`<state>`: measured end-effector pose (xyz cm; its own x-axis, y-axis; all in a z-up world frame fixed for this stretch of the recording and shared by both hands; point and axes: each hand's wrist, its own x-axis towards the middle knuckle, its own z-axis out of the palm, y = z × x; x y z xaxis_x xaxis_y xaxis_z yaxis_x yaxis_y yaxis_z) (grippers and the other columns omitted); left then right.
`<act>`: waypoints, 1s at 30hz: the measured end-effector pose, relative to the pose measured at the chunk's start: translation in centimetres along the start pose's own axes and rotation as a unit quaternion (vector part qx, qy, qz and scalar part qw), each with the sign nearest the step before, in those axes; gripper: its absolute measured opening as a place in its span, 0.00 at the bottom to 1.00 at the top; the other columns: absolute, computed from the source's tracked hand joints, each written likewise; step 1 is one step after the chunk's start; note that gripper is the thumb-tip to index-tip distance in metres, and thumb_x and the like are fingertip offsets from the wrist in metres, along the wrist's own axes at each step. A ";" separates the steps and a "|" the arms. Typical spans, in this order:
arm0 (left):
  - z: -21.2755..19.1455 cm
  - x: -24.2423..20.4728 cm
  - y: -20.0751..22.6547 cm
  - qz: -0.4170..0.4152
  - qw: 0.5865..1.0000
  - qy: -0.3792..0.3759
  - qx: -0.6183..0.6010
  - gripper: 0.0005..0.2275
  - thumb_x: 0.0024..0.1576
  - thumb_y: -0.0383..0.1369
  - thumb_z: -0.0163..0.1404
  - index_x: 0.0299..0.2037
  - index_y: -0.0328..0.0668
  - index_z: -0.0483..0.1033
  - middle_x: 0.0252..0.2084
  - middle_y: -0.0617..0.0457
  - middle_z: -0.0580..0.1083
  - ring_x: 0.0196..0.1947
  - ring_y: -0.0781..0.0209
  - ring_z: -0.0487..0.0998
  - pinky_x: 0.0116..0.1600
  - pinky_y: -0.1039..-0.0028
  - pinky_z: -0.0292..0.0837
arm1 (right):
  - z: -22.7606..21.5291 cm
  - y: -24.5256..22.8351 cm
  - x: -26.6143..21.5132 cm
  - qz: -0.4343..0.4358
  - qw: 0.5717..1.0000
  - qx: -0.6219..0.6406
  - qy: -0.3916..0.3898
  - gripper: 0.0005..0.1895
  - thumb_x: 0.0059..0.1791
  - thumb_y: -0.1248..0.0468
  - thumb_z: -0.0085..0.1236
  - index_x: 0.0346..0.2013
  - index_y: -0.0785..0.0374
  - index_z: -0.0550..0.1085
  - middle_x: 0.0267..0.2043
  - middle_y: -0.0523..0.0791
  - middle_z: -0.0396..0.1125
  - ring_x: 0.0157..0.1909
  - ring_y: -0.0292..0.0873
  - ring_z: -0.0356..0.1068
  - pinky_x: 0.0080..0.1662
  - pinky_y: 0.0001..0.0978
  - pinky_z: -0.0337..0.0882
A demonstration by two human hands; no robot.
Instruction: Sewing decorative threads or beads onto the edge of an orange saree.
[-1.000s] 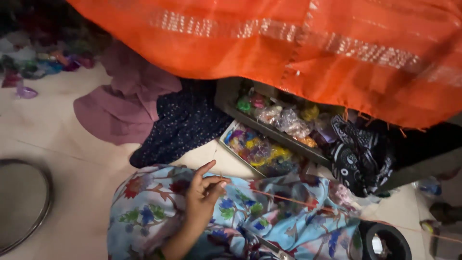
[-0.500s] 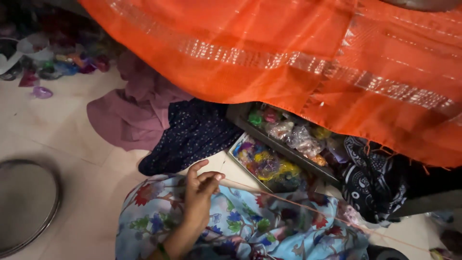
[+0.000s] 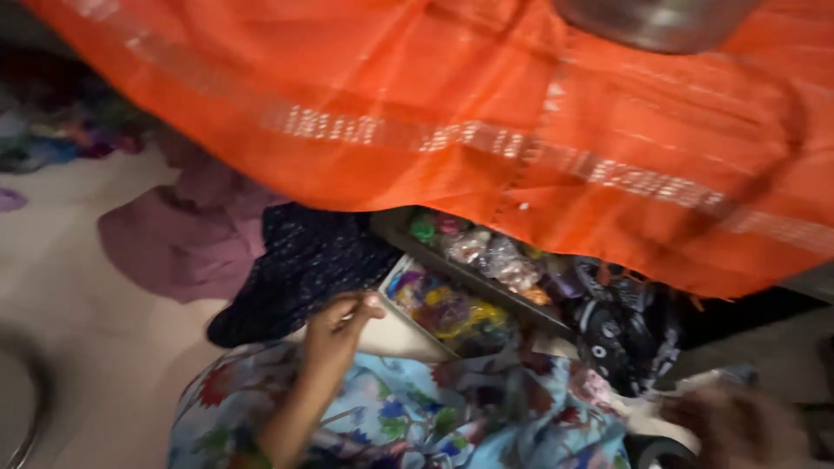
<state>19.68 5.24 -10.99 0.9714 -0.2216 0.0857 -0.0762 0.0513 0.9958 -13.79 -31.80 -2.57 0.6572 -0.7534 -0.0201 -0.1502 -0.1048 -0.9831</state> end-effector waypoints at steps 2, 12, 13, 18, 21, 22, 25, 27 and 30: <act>4.0 0.6 4.7 0.024 0.997 -0.056 -0.056 0.10 0.59 0.34 0.57 0.42 0.34 0.84 0.47 0.52 0.80 0.46 0.65 0.80 0.50 0.75 0.73 | 7.3 -4.2 1.6 -0.007 1.000 0.017 0.018 0.10 0.50 0.70 0.58 0.40 0.78 0.73 0.34 0.59 0.76 0.35 0.53 0.78 0.39 0.45 0.80; 16.8 1.2 19.1 -0.152 0.889 -0.287 -0.323 0.06 0.56 0.31 0.59 0.40 0.39 0.78 0.35 0.53 0.78 0.34 0.67 0.79 0.39 0.75 0.75 | 16.6 -11.3 6.0 -0.025 0.982 0.175 -0.063 0.09 0.50 0.70 0.54 0.43 0.72 0.75 0.39 0.48 0.75 0.34 0.41 0.74 0.38 0.34 0.75; 17.0 0.8 18.9 -0.150 0.889 -0.290 -0.322 0.06 0.56 0.31 0.59 0.40 0.39 0.78 0.35 0.53 0.78 0.34 0.67 0.79 0.39 0.75 0.75 | 16.4 -11.3 6.4 -0.028 0.982 0.176 -0.062 0.09 0.50 0.70 0.54 0.43 0.72 0.75 0.39 0.48 0.75 0.34 0.41 0.74 0.38 0.34 0.75; 17.0 0.2 17.6 -0.098 0.903 -0.274 -0.318 0.06 0.57 0.29 0.58 0.38 0.35 0.78 0.33 0.54 0.80 0.32 0.69 0.77 0.37 0.79 0.72 | 17.0 -11.8 7.2 -0.040 0.962 0.245 -0.113 0.08 0.53 0.67 0.57 0.42 0.70 0.77 0.37 0.47 0.75 0.35 0.40 0.72 0.37 0.30 0.71; 16.3 0.3 17.6 -0.037 0.925 -0.258 -0.277 0.06 0.58 0.27 0.61 0.38 0.33 0.78 0.32 0.53 0.77 0.29 0.70 0.73 0.34 0.78 0.67 | 17.5 -13.4 5.6 -0.096 0.956 0.248 -0.126 0.09 0.50 0.68 0.60 0.44 0.68 0.77 0.38 0.44 0.73 0.35 0.37 0.70 0.37 0.30 0.69; 15.9 0.2 18.2 -0.037 0.925 -0.256 -0.277 0.06 0.58 0.27 0.61 0.38 0.33 0.78 0.32 0.53 0.77 0.29 0.70 0.73 0.34 0.78 0.67 | 17.7 -13.6 5.4 -0.095 0.955 0.249 -0.127 0.09 0.50 0.68 0.60 0.44 0.68 0.77 0.38 0.44 0.73 0.35 0.37 0.70 0.37 0.30 0.69; 15.1 -0.2 19.8 -0.033 0.938 -0.251 -0.235 0.05 0.56 0.26 0.60 0.37 0.31 0.78 0.34 0.52 0.80 0.32 0.70 0.78 0.36 0.77 0.72 | 17.8 -14.0 4.7 -0.062 0.980 0.176 -0.070 0.11 0.47 0.68 0.62 0.43 0.68 0.77 0.38 0.43 0.75 0.35 0.37 0.71 0.37 0.31 0.70; 14.5 -0.5 20.6 -0.021 0.926 -0.276 -0.258 0.05 0.56 0.26 0.57 0.39 0.31 0.79 0.36 0.53 0.81 0.36 0.70 0.80 0.42 0.77 0.77 | 17.8 -13.6 4.5 -0.074 0.975 0.195 -0.072 0.12 0.47 0.69 0.63 0.44 0.68 0.76 0.39 0.43 0.74 0.36 0.37 0.70 0.37 0.31 0.70; 14.3 -0.6 20.8 -0.004 0.926 -0.280 -0.254 0.06 0.57 0.25 0.57 0.41 0.30 0.81 0.37 0.52 0.81 0.37 0.69 0.81 0.44 0.77 0.77 | 18.0 -13.8 4.1 -0.090 0.971 0.207 -0.074 0.11 0.47 0.70 0.63 0.44 0.71 0.78 0.39 0.45 0.75 0.38 0.37 0.72 0.41 0.31 0.72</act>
<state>14.30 -7.44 10.13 0.6921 -0.6861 0.2242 0.1832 0.4674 0.8648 4.25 -21.78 7.64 0.7485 -0.6428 0.1632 0.2673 0.0672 -0.9613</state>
